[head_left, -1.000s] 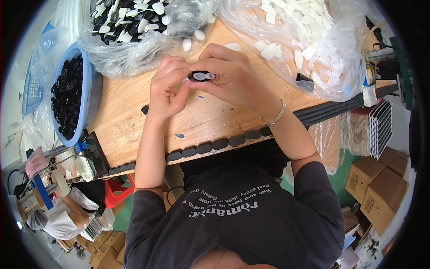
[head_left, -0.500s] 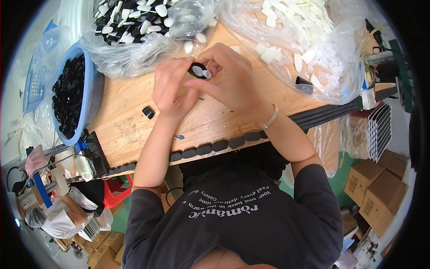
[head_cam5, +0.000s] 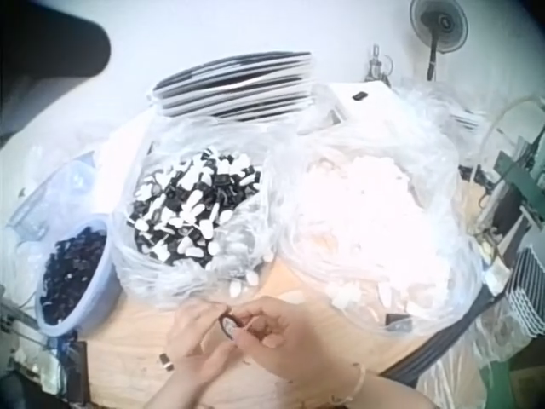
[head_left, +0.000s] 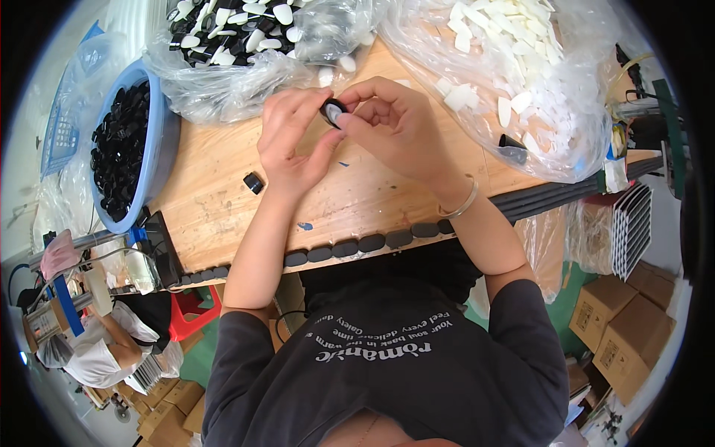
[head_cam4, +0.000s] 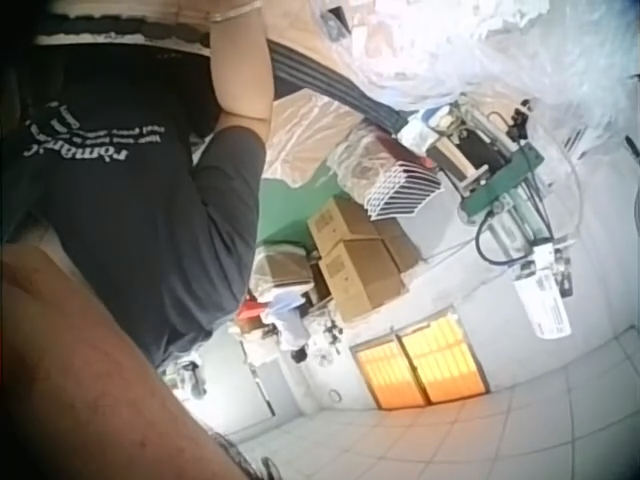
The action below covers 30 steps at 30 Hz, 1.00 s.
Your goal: Assembling small black ring-shaped components with white inserts by hand at a workbench.
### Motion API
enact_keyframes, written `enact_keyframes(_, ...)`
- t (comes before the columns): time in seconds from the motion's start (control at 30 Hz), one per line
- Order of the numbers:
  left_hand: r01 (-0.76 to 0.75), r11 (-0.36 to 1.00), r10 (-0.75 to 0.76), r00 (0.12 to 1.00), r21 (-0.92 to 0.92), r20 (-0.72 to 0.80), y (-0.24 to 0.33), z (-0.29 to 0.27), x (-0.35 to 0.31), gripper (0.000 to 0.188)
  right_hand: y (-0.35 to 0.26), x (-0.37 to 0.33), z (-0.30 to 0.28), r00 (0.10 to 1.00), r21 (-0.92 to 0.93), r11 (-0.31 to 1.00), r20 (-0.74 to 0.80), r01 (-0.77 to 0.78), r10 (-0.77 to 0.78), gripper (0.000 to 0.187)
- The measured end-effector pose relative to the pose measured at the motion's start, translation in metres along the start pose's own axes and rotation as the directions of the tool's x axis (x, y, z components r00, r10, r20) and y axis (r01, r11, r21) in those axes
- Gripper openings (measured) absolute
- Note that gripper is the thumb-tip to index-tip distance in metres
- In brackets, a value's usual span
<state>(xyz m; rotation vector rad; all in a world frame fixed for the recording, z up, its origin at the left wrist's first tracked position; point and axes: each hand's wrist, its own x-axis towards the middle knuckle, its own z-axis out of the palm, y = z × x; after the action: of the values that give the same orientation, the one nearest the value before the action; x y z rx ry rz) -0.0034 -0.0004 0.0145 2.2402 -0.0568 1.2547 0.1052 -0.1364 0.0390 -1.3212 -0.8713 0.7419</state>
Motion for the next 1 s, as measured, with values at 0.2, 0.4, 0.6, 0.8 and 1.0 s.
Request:
enact_keyframes(0.2, -0.06, 0.998, 0.059, 0.998, 0.033, 0.024, 0.001, 0.001, 0.001, 0.046, 0.003, 0.003, 0.002, 0.999, 0.126, 0.991, -0.009, -0.043, 0.044, 0.02)
enact_keyframes(0.4, -0.034, 0.999, 0.033, 0.999, 0.018, 0.029, 0.001, 0.002, 0.0, 0.046, 0.006, 0.005, 0.002, 0.998, 0.191, 0.98, -0.004, -0.061, 0.062, 0.021)
enact_keyframes(0.6, -0.037, 0.999, 0.036, 0.999, 0.017, 0.036, 0.001, 0.003, -0.002, 0.044, 0.006, 0.004, 0.004, 0.994, 0.18, 0.979, -0.027, -0.097, 0.103, 0.021)
enact_keyframes(0.8, -0.041, 0.997, 0.037, 0.998, 0.07, 0.057, 0.004, 0.005, 0.0, 0.043, 0.012, 0.009, 0.0, 0.991, 0.122, 0.984, -0.008, -0.129, 0.131, 0.019)
enact_keyframes(1.0, -0.088, 0.992, 0.084, 0.995, 0.094, 0.046, 0.005, 0.009, 0.001, 0.048, 0.015, 0.011, -0.001, 0.989, 0.114, 0.983, -0.02, -0.145, 0.148, 0.018)
